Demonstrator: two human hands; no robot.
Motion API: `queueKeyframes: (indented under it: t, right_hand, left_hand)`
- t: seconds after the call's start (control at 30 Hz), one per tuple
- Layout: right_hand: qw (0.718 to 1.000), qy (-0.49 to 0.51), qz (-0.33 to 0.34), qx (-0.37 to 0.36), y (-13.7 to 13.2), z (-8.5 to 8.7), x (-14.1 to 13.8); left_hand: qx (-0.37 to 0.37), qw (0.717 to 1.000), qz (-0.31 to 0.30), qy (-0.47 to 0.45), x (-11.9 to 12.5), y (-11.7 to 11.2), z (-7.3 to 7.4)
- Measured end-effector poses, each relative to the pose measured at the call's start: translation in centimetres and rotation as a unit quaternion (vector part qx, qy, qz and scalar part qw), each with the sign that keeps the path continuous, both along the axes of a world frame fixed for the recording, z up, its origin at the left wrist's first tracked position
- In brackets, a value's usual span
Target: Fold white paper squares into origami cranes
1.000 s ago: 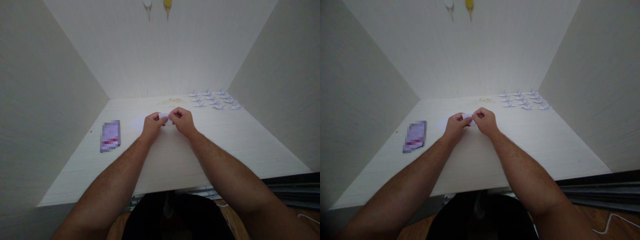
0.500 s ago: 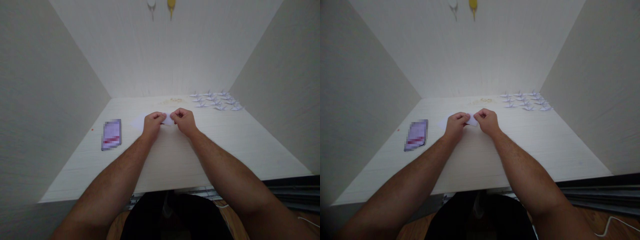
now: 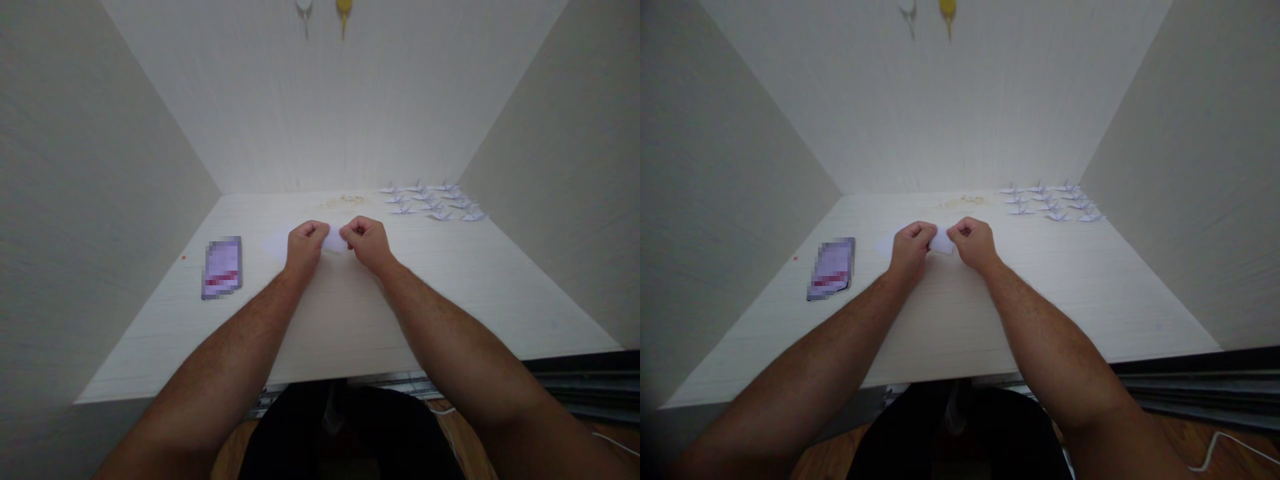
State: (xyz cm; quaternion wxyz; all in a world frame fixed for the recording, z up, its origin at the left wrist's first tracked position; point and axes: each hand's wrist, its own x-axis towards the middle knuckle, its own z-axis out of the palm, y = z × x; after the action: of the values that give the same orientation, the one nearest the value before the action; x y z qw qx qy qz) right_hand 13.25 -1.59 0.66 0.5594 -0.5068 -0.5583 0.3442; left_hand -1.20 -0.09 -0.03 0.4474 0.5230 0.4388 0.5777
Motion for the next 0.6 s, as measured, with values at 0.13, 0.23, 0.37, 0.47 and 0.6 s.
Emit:
queueKeyframes:
  t: [0.13, 0.23, 0.37, 0.47, 0.6]
  right_hand:
    - [1.000, 0.003, -0.001, 0.005, 0.03, -0.03, 0.03]
    - [1.000, 0.015, -0.008, 0.007, 0.10, -0.02, 0.11]
    - [0.999, 0.040, -0.015, -0.007, 0.30, -0.08, 0.28]
    - [0.999, 0.046, -0.024, -0.007, 0.45, -0.19, 0.40]
    - [0.998, 0.063, -0.021, -0.004, 0.55, -0.27, 0.46]
  left_hand:
    - [0.007, 1.000, 0.012, -0.013, 0.03, 0.03, 0.06]
    - [-0.007, 1.000, -0.014, -0.019, 0.01, 0.15, -0.13]
    - [-0.030, 0.997, -0.069, 0.000, -0.07, 0.24, -0.46]
    - [-0.051, 0.995, -0.082, -0.002, -0.16, 0.24, -0.56]
    - [-0.064, 0.994, -0.093, -0.008, -0.27, 0.24, -0.53]
